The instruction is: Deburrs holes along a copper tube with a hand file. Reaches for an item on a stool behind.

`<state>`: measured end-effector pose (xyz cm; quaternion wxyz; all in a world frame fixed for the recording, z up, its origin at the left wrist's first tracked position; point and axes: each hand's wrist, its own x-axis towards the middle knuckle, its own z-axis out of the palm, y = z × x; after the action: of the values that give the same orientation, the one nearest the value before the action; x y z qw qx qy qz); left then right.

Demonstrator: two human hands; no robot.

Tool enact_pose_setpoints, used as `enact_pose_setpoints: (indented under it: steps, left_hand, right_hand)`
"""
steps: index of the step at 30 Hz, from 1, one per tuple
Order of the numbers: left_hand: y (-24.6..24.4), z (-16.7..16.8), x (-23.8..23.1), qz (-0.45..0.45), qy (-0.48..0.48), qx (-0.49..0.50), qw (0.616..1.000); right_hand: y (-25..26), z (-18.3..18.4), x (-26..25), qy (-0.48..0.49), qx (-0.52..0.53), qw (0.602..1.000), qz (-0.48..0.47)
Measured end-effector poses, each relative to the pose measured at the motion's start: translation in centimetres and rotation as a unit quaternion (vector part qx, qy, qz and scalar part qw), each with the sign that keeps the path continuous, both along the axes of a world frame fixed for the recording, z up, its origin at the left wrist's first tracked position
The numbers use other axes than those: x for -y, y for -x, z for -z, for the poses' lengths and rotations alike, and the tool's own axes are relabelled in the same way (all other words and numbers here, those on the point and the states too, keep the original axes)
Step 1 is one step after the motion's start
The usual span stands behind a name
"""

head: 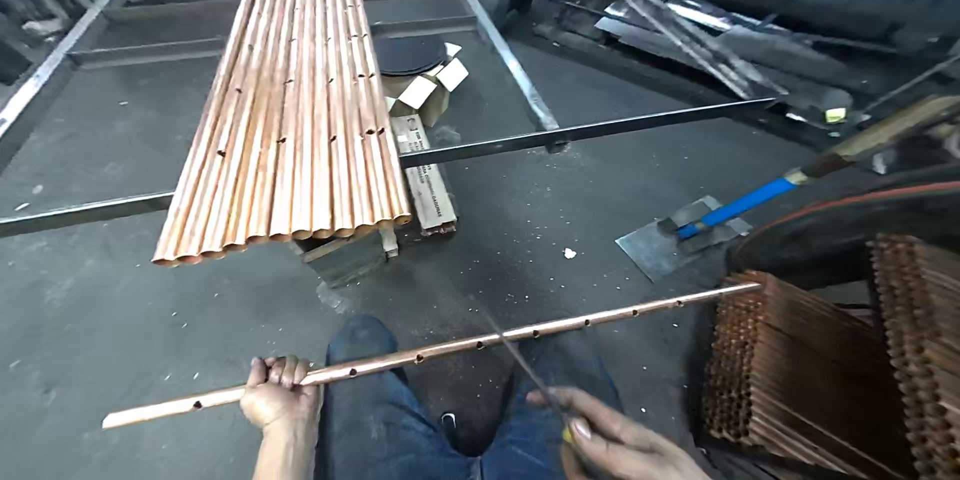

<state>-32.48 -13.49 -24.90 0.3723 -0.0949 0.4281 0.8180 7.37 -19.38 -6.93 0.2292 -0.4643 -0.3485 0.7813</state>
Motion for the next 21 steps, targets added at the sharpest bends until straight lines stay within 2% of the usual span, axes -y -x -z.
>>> enact_pose_setpoints:
  steps: [1, 2, 3, 4, 5, 6, 10, 19, 21]
  left_hand:
    - [0.1, -0.1, -0.3, 0.008, 0.012, -0.005, 1.000]
    - [0.2, -0.1, -0.5, 0.015, 0.026, -0.010, 1.000]
    - [0.3, 0.0, -0.7, 0.018, 0.039, -0.014, 0.999]
    - [0.5, 0.2, -0.7, 0.020, 0.050, -0.018, 0.998]
    - [0.6, 0.4, -0.7, 0.020, 0.058, -0.020, 0.998]
    - [0.7, 0.6, -0.7, 0.019, 0.067, -0.023, 0.997]
    - [1.0, 1.3, -0.9, 0.027, 0.077, -0.030, 0.996]
    - [1.1, 2.2, -1.0, 0.032, 0.059, -0.026, 0.997]
    - [0.8, 2.1, -1.1, 0.032, 0.054, -0.023, 0.998]
  right_hand:
    - [-1.1, -0.4, -0.4, -0.069, 0.157, 0.985, -0.010]
    - [-2.5, 0.2, -0.5, -0.134, 0.335, 0.932, -0.034]
    - [-4.0, 1.2, -0.4, -0.184, 0.493, 0.847, -0.075]
    - [-5.4, 2.3, -0.2, -0.211, 0.596, 0.766, -0.117]
    - [-6.5, 3.2, 0.1, -0.216, 0.649, 0.713, -0.155]
    - [-7.3, 3.6, 0.5, -0.208, 0.671, 0.686, -0.188]
    - [-7.5, 4.3, 1.6, -0.190, 0.658, 0.678, -0.268]
    - [-8.1, 6.3, 1.2, -0.218, 0.681, 0.625, -0.314]
    - [-7.6, 5.6, 1.1, -0.186, 0.679, 0.632, -0.325]
